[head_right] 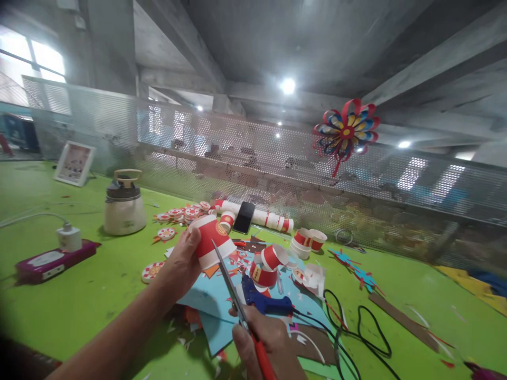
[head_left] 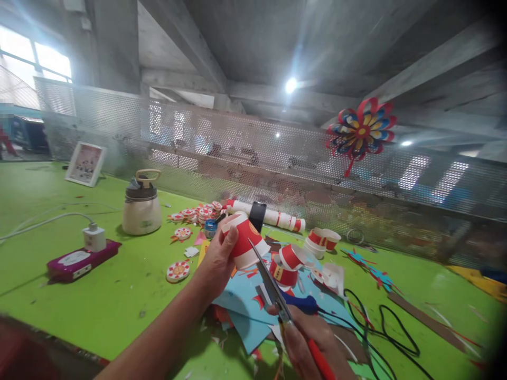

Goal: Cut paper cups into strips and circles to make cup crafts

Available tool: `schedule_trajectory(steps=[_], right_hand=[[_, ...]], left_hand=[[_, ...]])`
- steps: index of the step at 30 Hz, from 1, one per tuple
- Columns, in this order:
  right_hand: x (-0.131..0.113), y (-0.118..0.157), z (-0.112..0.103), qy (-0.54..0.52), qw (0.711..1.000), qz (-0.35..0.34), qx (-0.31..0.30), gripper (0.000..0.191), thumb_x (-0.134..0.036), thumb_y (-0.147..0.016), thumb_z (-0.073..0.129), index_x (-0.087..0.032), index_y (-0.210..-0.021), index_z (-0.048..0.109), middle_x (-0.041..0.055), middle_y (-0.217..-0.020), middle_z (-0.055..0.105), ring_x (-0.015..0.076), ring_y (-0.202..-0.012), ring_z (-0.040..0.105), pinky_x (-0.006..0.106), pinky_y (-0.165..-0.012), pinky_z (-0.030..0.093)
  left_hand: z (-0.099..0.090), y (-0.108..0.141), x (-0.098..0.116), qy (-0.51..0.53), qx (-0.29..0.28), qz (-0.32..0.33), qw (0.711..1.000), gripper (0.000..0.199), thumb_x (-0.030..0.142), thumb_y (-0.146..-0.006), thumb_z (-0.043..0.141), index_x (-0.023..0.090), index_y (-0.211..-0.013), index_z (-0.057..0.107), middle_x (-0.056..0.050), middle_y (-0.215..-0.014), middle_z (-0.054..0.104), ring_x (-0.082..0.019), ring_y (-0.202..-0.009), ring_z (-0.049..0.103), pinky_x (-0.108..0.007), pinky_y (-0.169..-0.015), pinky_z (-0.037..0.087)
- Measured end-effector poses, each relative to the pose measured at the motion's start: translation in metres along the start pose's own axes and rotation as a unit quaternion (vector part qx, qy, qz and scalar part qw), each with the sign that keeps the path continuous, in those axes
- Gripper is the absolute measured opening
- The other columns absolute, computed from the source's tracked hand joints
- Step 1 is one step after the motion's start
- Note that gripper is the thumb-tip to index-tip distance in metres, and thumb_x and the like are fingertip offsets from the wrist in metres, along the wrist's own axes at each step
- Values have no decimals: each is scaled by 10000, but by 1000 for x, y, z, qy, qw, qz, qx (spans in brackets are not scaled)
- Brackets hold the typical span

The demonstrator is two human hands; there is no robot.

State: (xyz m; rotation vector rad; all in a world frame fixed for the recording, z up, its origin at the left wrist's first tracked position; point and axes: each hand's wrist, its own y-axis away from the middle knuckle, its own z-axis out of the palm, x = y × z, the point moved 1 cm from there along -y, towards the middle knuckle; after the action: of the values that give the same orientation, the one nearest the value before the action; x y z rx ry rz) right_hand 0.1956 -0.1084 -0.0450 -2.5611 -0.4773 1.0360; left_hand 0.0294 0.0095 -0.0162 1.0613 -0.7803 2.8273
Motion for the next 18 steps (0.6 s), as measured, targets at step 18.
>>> schedule_trajectory(steps=[18], right_hand=[[5,0,-1,-144,988,11,-52,607,-644,-909,290,-181,-1028,664,-10,-550,439,129,-463,473,228,-443,384]], left_hand=[[3,5,1,-14,-30,-27,999,619,470,-801,654,251,-1333,425,-100,-1104,644,-227,-925,640,-328,-785,520]])
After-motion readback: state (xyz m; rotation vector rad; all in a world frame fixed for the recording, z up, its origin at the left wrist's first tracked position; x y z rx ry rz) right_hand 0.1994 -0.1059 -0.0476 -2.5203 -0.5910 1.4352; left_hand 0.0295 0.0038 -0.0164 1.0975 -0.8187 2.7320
